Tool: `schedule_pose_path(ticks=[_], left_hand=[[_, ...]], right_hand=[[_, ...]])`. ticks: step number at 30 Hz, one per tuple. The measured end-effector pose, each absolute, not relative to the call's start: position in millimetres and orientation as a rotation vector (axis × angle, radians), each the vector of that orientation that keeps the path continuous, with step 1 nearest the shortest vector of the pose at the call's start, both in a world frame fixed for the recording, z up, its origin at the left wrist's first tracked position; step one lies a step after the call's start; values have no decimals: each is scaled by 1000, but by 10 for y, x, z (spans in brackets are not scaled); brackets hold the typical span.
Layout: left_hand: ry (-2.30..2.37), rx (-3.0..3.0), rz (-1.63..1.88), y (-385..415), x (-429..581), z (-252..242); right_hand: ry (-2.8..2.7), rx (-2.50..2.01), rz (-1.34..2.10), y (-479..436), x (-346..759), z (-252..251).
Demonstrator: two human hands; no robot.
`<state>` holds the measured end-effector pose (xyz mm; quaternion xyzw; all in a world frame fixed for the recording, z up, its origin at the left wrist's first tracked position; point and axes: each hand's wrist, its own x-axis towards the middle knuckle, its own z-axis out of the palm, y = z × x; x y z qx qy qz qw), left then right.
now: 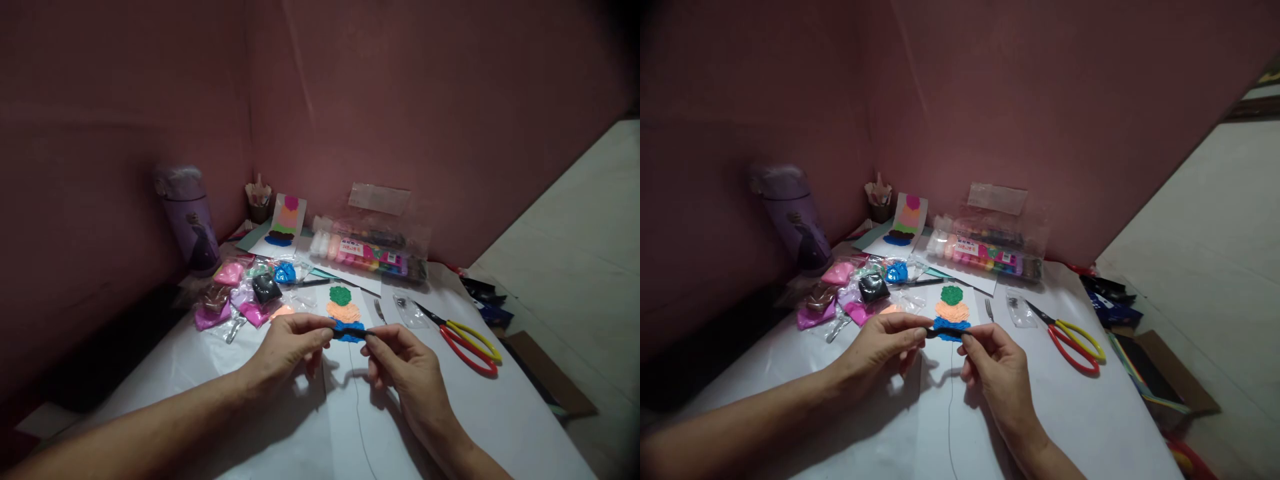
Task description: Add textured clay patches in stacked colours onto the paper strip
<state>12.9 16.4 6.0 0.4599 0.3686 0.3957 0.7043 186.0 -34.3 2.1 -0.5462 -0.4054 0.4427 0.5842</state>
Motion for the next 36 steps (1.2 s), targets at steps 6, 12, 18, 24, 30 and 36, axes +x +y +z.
schedule_pose_path(ticks=[6,12,18,24,30,36], left_hand=[[802,1056,771,106,179,65],[799,1139,720,87,178,59],[817,1177,699,82,179,-5],[776,1203,660,69,184,2],[818,1104,782,105,194,55],[813,1009,892,168,123,9]], right_hand=[[-1073,-1247,1173,-383,1802,17],[-1215,-1182,1240,-439,1770,9],[-1400,-1188,1118,-476,1766,-19],[-1389,-1245,1120,-487,1759,26],[-1088,-1291,1037,-391,1793,28],[-920,-1335,1010,-317,1855,19]])
